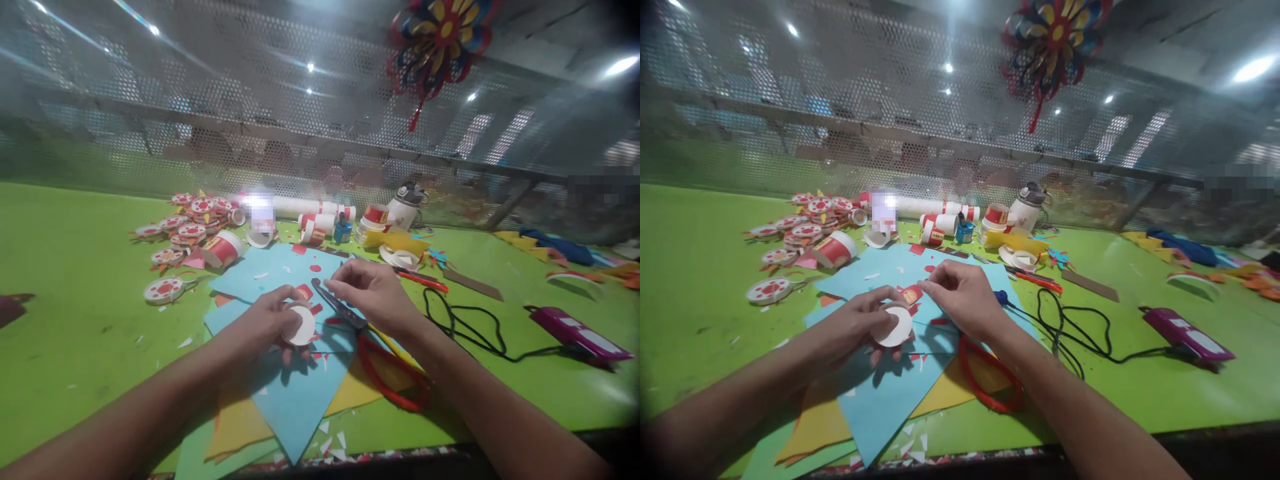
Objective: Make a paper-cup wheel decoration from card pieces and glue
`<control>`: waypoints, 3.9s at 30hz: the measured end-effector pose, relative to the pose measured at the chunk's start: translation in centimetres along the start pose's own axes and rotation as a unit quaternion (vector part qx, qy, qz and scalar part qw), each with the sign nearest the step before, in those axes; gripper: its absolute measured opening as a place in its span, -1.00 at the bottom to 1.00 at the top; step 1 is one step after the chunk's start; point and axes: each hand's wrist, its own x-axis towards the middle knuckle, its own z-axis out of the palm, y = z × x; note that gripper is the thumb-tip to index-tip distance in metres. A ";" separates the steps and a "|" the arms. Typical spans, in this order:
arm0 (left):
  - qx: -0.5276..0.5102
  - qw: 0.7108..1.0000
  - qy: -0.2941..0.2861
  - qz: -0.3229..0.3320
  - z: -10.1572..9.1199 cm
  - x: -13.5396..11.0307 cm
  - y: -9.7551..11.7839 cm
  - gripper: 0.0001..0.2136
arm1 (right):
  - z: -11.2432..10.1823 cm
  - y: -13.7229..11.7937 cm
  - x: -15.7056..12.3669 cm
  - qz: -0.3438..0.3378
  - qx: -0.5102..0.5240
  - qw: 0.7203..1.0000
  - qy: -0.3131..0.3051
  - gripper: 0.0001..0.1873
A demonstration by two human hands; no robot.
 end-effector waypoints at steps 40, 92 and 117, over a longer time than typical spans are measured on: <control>0.002 0.997 0.076 0.034 -1.0 0.0 0.5 -0.73 | -2.9 2.8 2.0 -0.018 -0.258 0.965 -0.030 -0.84; -0.025 0.994 0.098 0.038 -1.7 0.9 -0.7 -0.77 | -6.5 3.7 -1.0 0.072 -0.049 0.994 -0.064 -0.61; -0.025 0.996 0.085 0.005 -1.5 1.0 -0.8 -0.83 | -1.9 1.4 -3.0 -0.058 -0.280 0.951 -0.118 -0.75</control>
